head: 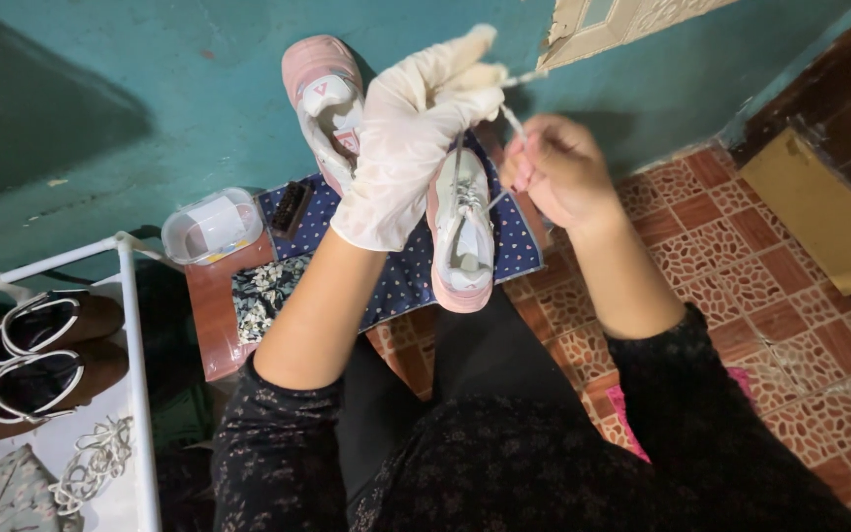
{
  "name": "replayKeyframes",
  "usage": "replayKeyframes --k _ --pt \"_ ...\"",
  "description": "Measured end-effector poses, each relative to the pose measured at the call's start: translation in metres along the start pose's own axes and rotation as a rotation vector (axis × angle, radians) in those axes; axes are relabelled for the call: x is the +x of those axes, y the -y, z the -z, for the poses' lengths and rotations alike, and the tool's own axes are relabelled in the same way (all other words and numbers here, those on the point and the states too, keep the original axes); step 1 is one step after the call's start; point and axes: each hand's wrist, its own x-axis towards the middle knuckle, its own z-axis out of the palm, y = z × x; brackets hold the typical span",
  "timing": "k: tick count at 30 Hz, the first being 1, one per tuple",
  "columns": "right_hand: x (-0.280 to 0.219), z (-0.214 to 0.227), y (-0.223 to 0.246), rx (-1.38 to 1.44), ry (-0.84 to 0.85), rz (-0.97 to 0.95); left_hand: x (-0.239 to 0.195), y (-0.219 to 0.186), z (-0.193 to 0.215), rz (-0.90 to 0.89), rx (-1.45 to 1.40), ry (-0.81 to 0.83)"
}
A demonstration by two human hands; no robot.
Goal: The person wipes the upper and laces of a pink and white sneaker with a patterned cloth while seated. They then tie the laces and place the shoe on a small table.
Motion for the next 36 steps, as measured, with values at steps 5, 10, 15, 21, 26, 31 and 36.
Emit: replayKeyframes --k 5,10,15,21,26,31,36 --pt "0.0 -0.005 0.016 -0.099 -0.125 0.054 -0.001 0.0 -0.01 0.034 -0.104 -0.131" --pt "-0.004 -0.005 0.015 -0.123 -0.234 0.063 -0.003 -0.002 -0.015 0.045 -0.14 -0.164" --pt "0.001 -0.015 0.012 -0.096 -0.281 0.102 -0.006 -0.003 -0.02 0.042 -0.134 -0.16" --pt "0.003 -0.022 0.007 -0.106 -0.304 0.091 -0.007 0.005 -0.024 0.01 -0.129 -0.179" --pt "-0.002 -0.021 0.003 -0.169 -0.433 0.055 -0.008 0.016 -0.017 0.007 -0.053 -0.01" --pt "0.001 -0.026 0.011 -0.221 -0.328 0.041 -0.012 0.004 -0.018 -0.023 0.008 0.032" --pt "-0.001 -0.015 0.01 -0.083 -0.118 -0.075 -0.013 -0.004 -0.01 -0.03 -0.021 0.366"
